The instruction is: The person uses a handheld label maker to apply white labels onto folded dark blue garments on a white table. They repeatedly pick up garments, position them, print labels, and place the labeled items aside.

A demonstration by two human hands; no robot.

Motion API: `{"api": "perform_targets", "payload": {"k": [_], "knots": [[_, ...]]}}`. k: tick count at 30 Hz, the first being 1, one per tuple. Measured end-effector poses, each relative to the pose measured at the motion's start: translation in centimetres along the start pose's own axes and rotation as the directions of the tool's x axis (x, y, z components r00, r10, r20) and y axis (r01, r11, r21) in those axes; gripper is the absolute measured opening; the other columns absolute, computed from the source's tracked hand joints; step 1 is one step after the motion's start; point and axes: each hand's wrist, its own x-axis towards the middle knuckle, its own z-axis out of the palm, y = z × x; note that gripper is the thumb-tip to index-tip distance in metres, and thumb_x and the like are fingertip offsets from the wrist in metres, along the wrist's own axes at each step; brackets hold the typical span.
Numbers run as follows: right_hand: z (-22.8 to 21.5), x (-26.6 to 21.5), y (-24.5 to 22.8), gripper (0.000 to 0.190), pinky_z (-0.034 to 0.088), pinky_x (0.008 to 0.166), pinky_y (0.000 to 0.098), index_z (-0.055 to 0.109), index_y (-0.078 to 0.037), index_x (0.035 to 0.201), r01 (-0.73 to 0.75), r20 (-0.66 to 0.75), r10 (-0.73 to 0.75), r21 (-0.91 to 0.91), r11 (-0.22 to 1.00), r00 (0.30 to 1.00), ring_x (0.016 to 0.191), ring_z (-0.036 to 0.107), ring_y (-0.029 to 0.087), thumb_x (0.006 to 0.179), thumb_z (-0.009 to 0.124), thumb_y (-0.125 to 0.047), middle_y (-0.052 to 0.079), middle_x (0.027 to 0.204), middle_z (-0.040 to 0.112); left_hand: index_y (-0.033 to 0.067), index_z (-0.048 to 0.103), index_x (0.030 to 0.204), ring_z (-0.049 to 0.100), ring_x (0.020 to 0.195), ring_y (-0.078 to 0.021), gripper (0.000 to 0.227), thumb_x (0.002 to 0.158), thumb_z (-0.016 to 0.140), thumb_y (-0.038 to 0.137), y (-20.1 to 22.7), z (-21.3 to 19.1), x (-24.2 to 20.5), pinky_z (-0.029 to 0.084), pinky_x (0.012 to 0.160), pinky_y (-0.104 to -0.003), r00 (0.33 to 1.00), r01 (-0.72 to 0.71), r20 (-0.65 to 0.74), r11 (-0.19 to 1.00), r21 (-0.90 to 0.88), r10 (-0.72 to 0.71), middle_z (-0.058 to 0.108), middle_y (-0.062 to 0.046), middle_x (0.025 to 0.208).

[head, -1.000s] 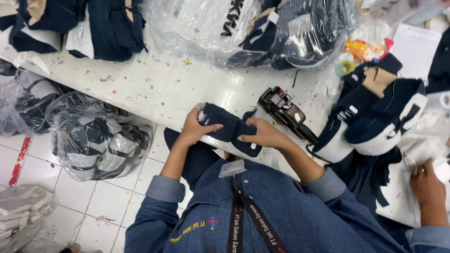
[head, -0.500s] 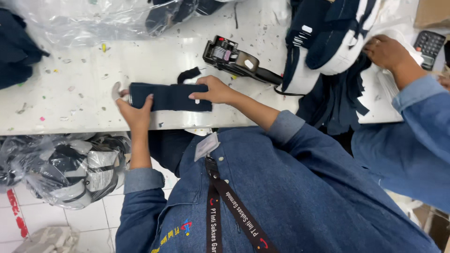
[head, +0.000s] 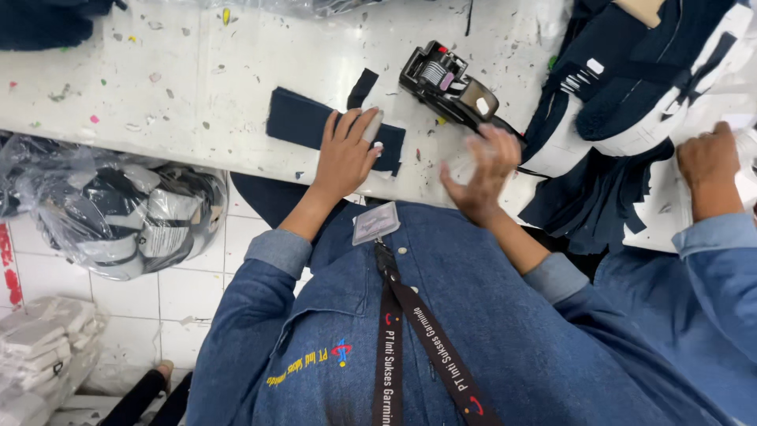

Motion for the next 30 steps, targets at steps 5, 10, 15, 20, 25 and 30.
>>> {"api": "perform_targets", "payload": {"k": [5,10,15,20,25,30], "knots": [[-1.5,-0.7,4.4,0.06,0.024,0.092,0.0417,0.036,0.011,0.115,-0.245,0.29,0.276,-0.138,0.96,0.916,0.103,0.041,0.036,0.066,0.067,-0.003,0.027,0.106,0.044,0.0026,0.044,0.112,0.035,0.114,-0.0208,0.028,0.085,0.039,0.011,1.9,-1.3,0.8,0.013,0.097,-0.043,0.998,0.025,-0.036,0.925,-0.379,-0.042,0.04,-0.005,0.122],[-1.3,3.5,6.8,0.032,0.043,0.065,0.0374,0.057,0.001,0.084,-0.605,0.609,0.557,-0.153,0.781,0.565,0.073,0.057,0.032,0.065,0.066,-0.023,0.015,0.074,0.058,0.0053,0.055,0.073,0.047,0.079,-0.0173,0.007,0.074,0.059,0.011,0.3,-1.8,1.1,0.038,0.068,-0.031,0.966,-0.234,-0.127,0.971,-0.044,0.227,0.05,-0.003,0.091],[-0.4,2.3,8.2,0.041,0.042,0.064,0.0435,0.06,0.001,0.079,-0.568,0.751,0.498,-0.201,0.798,0.434,0.073,0.056,0.037,0.065,0.066,-0.037,0.017,0.07,0.058,0.0096,0.054,0.062,0.042,0.066,-0.0125,0.012,0.068,0.064,0.013,-1.1,-3.3,1.0,0.034,0.053,-0.025,0.959,-0.276,-0.086,0.959,-0.061,0.27,0.047,0.002,0.083],[-4.4,-3.2,7.0,0.021,0.041,0.06,0.0191,0.057,-0.01,0.06,-0.625,0.699,0.266,0.324,0.71,0.664,0.056,0.057,0.019,0.057,0.07,-0.027,0.006,0.058,0.058,0.001,0.034,0.108,0.033,0.098,-0.0261,0.048,0.064,0.049,-0.009,-2.9,-7.0,-2.8,0.031,0.085,-0.036,0.72,0.461,-0.356,0.794,-0.395,-0.595,0.03,-0.009,0.105],[-2.7,-5.5,5.2,0.067,0.043,0.078,0.044,0.054,0.002,0.094,-0.675,0.82,0.159,0.324,0.663,0.549,0.086,0.053,0.036,0.05,0.065,-0.047,0.019,0.087,0.058,-0.0036,0.052,0.076,0.047,0.07,-0.0256,0.011,0.067,0.052,-0.009,0.2,-4.8,0.4,0.038,0.06,-0.034,0.965,-0.084,-0.263,0.945,-0.317,-0.003,0.046,-0.011,0.084],[-4.5,-5.3,5.6,0.037,0.046,0.067,0.0358,0.055,-0.012,0.088,-0.389,0.877,0.273,-0.109,0.915,0.396,0.077,0.057,0.025,0.06,0.058,-0.035,0.004,0.074,0.059,0.0072,0.05,0.058,0.041,0.059,-0.0152,0.016,0.062,0.059,-0.005,0.4,-4.3,2.0,0.032,0.048,-0.025,0.971,-0.218,-0.091,0.976,0.023,0.219,0.042,-0.004,0.076]]}}
